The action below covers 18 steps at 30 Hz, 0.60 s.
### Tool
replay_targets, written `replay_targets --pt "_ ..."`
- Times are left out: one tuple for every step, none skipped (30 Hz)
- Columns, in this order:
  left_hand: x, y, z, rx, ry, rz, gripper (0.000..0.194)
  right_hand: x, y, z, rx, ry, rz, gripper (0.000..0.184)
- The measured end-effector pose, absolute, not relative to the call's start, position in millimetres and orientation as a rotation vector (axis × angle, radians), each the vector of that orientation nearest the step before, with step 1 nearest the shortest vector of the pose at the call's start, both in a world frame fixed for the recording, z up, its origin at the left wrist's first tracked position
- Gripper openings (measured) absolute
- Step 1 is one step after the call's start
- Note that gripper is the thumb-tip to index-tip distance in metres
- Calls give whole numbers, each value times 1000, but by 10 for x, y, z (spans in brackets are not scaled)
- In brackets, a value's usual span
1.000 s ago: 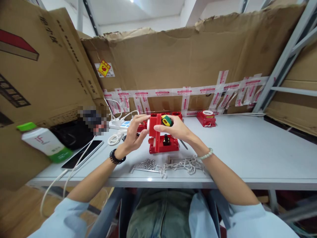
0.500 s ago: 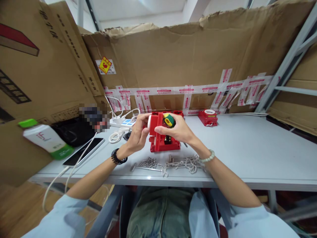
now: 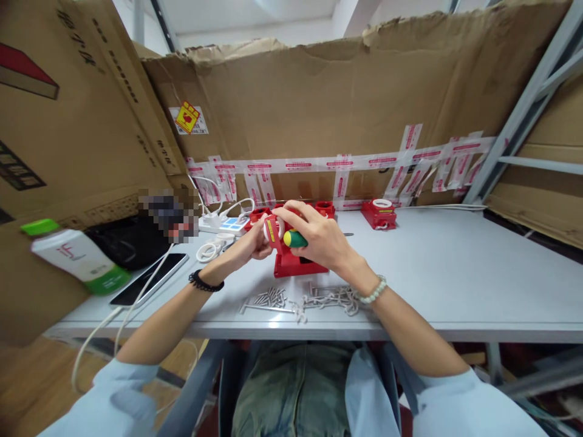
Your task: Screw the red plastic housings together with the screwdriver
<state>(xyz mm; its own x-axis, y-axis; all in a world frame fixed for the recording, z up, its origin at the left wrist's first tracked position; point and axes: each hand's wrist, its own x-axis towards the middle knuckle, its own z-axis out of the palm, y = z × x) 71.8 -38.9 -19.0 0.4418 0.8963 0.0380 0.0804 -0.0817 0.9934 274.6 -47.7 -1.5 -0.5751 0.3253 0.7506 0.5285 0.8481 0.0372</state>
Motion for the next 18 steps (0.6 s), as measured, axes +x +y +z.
replay_targets --pt "703 -400 -166 1515 865 881 67 2761 -478 0 -625 -2197 -327 62" --pt "686 -411 -142 1519 816 921 68 2776 -476 12 -640 -2170 -326 62" --pt "667 -419 -118 1519 764 982 68 2790 -472 20 -654 -2155 -325 63" --pt "647 -423 -98 1521 712 1068 66 2801 -464 22 -663 -2156 -313 63" --pt "628 -424 -85 1533 662 1176 62 2808 -456 21 -661 -2165 -288 64" --pt "609 -421 -79 1561 617 1292 54 2811 -448 17 -644 -2176 -250 64" --pt "594 -416 -82 1613 583 1402 44 2810 -442 12 -616 -2174 -200 64" --pt "583 -410 -92 1689 559 1487 37 2806 -437 7 -587 -2154 -145 65" --pt "578 -406 -106 1781 539 1531 36 2800 -435 3 -566 -2123 -94 66" --pt "578 -404 -123 1876 522 1527 39 2793 -434 0 -555 -2086 -55 68" --pt "584 -407 -139 1957 504 1491 42 2788 -435 -3 -554 -2054 -24 70" --pt "594 -414 -152 2016 486 1447 43 2784 -435 -5 -562 -2032 4 72" --pt "608 -423 -162 2052 476 1410 43 2782 -436 -8 -573 -2019 29 73" --pt "623 -433 -168 2068 478 1390 43 2781 -436 -11 -582 -2013 47 74" --pt "639 -443 -173 2070 503 1390 43 2781 -435 -15 -586 -2010 56 75" --pt "654 -452 -176 2060 554 1405 42 2781 -435 -20 -583 -2014 55 75" --pt "666 -457 -180 2039 628 1427 41 2780 -435 -25 -573 -2024 44 74" --pt "674 -460 -184 2007 719 1446 39 2778 -436 -29 -559 -2041 25 73"
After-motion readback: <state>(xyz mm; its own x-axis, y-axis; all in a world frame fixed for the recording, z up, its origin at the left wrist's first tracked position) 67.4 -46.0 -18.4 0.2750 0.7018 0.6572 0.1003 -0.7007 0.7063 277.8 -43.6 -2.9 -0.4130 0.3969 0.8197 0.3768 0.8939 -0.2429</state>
